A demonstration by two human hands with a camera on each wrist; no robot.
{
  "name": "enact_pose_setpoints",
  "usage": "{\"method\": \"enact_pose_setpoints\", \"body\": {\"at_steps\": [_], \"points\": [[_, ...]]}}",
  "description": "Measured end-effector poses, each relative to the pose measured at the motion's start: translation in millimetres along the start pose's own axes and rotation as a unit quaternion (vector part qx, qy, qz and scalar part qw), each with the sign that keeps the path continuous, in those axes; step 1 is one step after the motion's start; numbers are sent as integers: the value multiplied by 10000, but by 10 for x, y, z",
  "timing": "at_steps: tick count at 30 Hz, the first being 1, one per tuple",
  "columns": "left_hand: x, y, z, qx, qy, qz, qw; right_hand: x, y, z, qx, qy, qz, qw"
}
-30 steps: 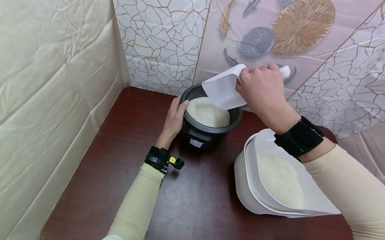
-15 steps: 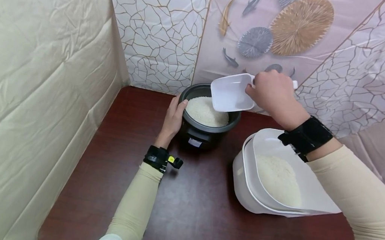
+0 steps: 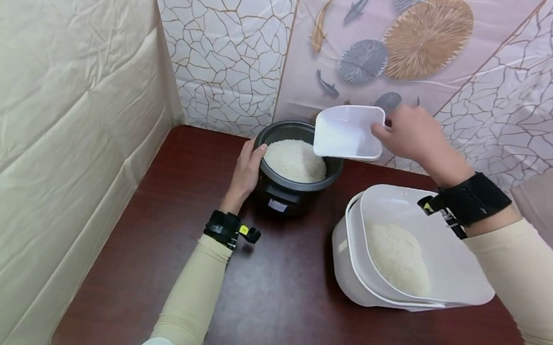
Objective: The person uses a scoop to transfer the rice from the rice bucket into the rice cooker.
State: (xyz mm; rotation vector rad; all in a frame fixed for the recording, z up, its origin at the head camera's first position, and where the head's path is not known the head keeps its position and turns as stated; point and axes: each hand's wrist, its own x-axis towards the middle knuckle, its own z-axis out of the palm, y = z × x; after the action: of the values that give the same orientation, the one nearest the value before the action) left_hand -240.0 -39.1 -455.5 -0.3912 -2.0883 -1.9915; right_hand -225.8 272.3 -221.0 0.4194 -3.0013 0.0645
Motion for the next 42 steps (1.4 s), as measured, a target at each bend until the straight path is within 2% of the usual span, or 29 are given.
{"method": "enact_pose_setpoints", "body": {"at_steps": [8,14,20,26,32,42], "points": [[-13,20,18,105,37,-58,9999,-159,172,-31,386,-294,-111,9988],[-10,19,18,144,57,-56,9999,-237,275,-78,606,-511,11,9969],[2,-3,13,115,36,-19,9999,-339,395,-89,628,-442,32,9970],[9,-4,12,53,18,1,10000,-471,539,-106,648,-628,129,9958],[3,17,14,-32,81,-26,10000,-578,647,-123,406,-706,192,9965],[-12,33,35,30,70,-38,10000,-781,786,-120,586,-1041,545,9913]]}}
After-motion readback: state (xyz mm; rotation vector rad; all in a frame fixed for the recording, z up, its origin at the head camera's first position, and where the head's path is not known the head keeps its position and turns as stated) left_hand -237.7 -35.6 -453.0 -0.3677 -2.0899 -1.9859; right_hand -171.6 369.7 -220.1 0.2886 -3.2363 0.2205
